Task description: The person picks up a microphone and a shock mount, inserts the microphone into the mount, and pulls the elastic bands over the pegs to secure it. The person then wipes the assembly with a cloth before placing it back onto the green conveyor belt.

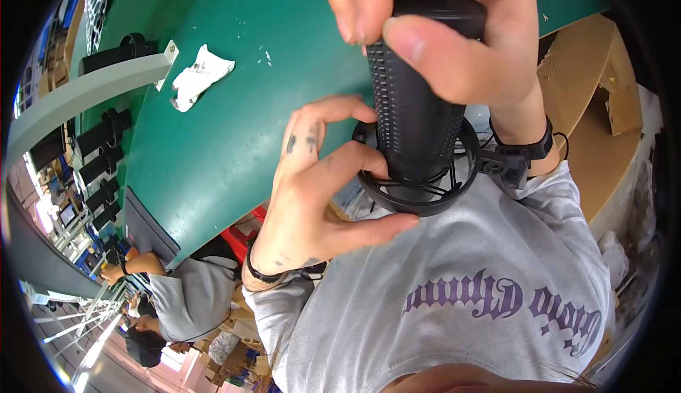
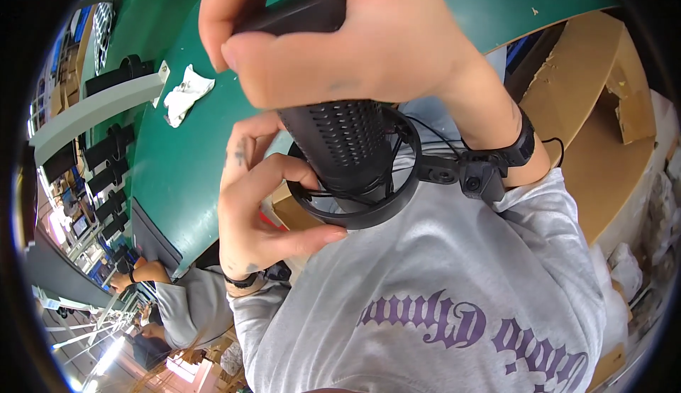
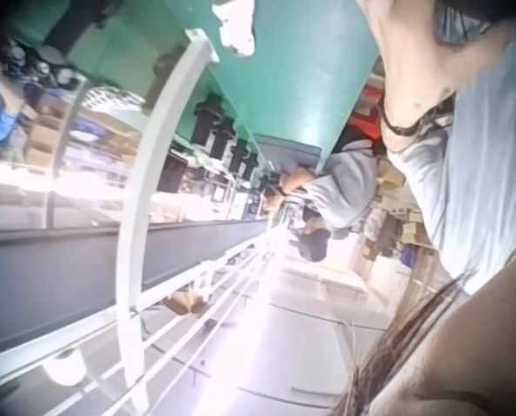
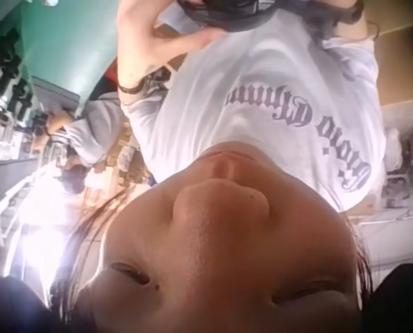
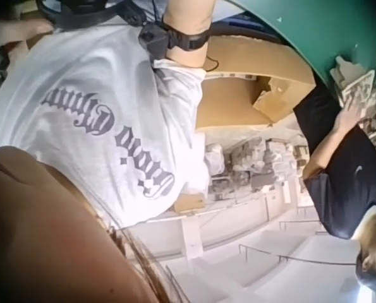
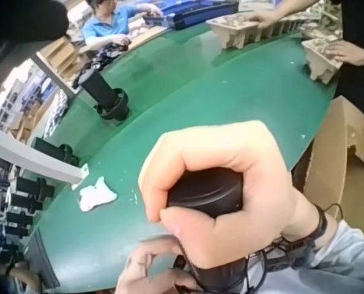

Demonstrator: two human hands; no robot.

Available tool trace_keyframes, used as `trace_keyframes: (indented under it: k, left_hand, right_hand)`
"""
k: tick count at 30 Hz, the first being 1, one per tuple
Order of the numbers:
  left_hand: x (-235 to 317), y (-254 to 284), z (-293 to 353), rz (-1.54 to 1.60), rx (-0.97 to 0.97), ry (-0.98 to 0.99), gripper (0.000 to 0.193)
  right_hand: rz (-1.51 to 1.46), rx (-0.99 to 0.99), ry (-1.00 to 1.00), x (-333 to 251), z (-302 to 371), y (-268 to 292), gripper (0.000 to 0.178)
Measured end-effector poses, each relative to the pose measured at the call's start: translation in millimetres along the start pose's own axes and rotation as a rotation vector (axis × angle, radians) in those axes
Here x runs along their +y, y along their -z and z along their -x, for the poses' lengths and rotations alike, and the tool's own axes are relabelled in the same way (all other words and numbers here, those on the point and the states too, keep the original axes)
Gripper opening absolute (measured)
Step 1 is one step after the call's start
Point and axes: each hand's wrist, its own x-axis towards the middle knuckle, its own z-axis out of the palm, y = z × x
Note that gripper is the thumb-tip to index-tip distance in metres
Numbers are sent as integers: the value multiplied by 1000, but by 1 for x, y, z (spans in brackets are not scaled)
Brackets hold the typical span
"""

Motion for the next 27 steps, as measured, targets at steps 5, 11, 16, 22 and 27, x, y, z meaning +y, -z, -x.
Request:
trace_keyframes:
  k: [5, 11, 16, 22, 27]
  left_hand:
    - [6, -10, 4, 280, -28, 237, 33]
    - [3, -13, 11, 393, -39, 311, 33]
    - [9, -12, 7, 468, -42, 289, 34]
    - [6, -19, 13, 457, -7, 227, 35]
    - [-16, -47, 15, 317, 601, 22, 118]
  right_hand:
    - [36, 11, -171, -15, 2, -3, 14]
    - [106, -35, -301, -34, -8, 4, 15]
    - [-188, 191, -898, -49, -10, 10, 11]
    - [162, -138, 109, -13, 3, 18, 10]
    - [-142, 464, -683, -29, 21, 8, 12]
